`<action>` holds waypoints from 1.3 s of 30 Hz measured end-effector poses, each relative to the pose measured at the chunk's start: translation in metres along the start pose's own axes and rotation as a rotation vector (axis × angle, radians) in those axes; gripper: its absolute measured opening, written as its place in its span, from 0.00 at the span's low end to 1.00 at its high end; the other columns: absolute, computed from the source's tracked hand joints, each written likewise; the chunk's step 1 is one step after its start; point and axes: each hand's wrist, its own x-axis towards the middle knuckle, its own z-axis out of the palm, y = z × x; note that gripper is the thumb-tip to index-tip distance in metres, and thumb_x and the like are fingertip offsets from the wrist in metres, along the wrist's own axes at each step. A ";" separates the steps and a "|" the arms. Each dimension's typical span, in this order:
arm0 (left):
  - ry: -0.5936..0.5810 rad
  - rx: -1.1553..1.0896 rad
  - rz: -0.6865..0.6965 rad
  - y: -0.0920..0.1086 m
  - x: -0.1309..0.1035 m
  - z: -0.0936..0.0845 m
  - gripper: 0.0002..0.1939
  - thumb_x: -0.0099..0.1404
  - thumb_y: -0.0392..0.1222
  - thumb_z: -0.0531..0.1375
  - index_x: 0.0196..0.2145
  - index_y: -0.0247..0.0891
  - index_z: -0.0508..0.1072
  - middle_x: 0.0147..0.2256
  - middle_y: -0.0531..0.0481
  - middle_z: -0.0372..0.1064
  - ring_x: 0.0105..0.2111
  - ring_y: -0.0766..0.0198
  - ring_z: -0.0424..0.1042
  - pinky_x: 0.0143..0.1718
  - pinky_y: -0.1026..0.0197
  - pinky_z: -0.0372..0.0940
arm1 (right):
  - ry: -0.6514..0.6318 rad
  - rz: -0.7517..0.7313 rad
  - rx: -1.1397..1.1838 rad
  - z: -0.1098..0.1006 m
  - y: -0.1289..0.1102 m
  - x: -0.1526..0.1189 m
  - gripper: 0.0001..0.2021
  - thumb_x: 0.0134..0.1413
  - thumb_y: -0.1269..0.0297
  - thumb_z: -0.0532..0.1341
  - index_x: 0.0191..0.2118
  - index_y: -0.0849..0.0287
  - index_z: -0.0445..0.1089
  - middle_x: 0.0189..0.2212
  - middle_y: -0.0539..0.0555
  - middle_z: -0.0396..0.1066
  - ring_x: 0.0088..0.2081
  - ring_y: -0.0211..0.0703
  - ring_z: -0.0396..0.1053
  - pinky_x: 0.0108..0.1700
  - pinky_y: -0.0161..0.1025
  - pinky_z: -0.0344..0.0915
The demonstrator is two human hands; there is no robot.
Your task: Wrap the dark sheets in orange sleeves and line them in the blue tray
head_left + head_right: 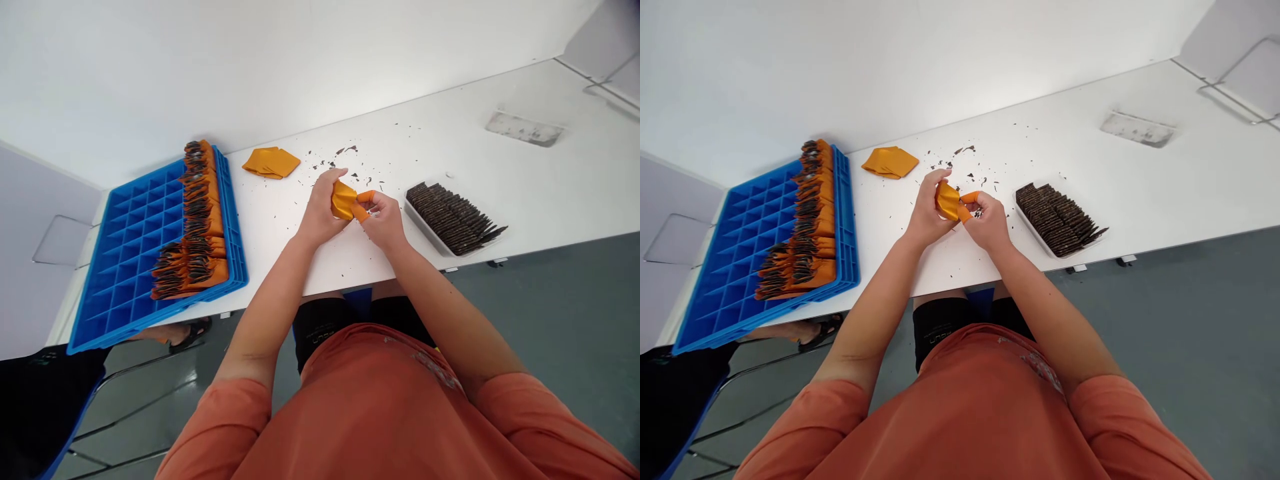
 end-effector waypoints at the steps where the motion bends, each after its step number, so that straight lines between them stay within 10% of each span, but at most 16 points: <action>1: -0.005 0.011 0.031 -0.001 0.000 -0.002 0.43 0.65 0.60 0.74 0.69 0.49 0.62 0.68 0.37 0.65 0.68 0.43 0.67 0.70 0.39 0.63 | -0.022 0.009 0.010 -0.001 0.000 0.000 0.06 0.49 0.62 0.67 0.34 0.54 0.77 0.30 0.49 0.76 0.35 0.41 0.69 0.43 0.45 0.68; 24: 0.073 -0.014 0.032 -0.004 0.001 -0.006 0.54 0.63 0.76 0.70 0.76 0.57 0.52 0.72 0.38 0.54 0.75 0.33 0.56 0.74 0.31 0.58 | -0.325 0.201 0.342 -0.005 -0.002 0.006 0.20 0.48 0.40 0.72 0.33 0.52 0.75 0.33 0.49 0.76 0.38 0.41 0.72 0.45 0.43 0.68; 34: 0.024 -0.192 -0.222 0.005 -0.002 -0.002 0.58 0.54 0.76 0.76 0.72 0.54 0.58 0.64 0.39 0.66 0.65 0.39 0.71 0.63 0.40 0.72 | -0.217 0.022 0.305 -0.003 0.001 0.003 0.25 0.54 0.33 0.69 0.30 0.52 0.73 0.30 0.50 0.72 0.37 0.42 0.70 0.46 0.46 0.71; 39: -0.101 -0.649 -0.395 0.021 0.004 -0.001 0.60 0.41 0.74 0.82 0.63 0.47 0.65 0.60 0.39 0.71 0.60 0.43 0.76 0.57 0.45 0.77 | -0.018 -0.138 0.124 -0.008 0.002 -0.005 0.23 0.61 0.37 0.66 0.31 0.54 0.72 0.28 0.49 0.70 0.33 0.40 0.67 0.42 0.44 0.65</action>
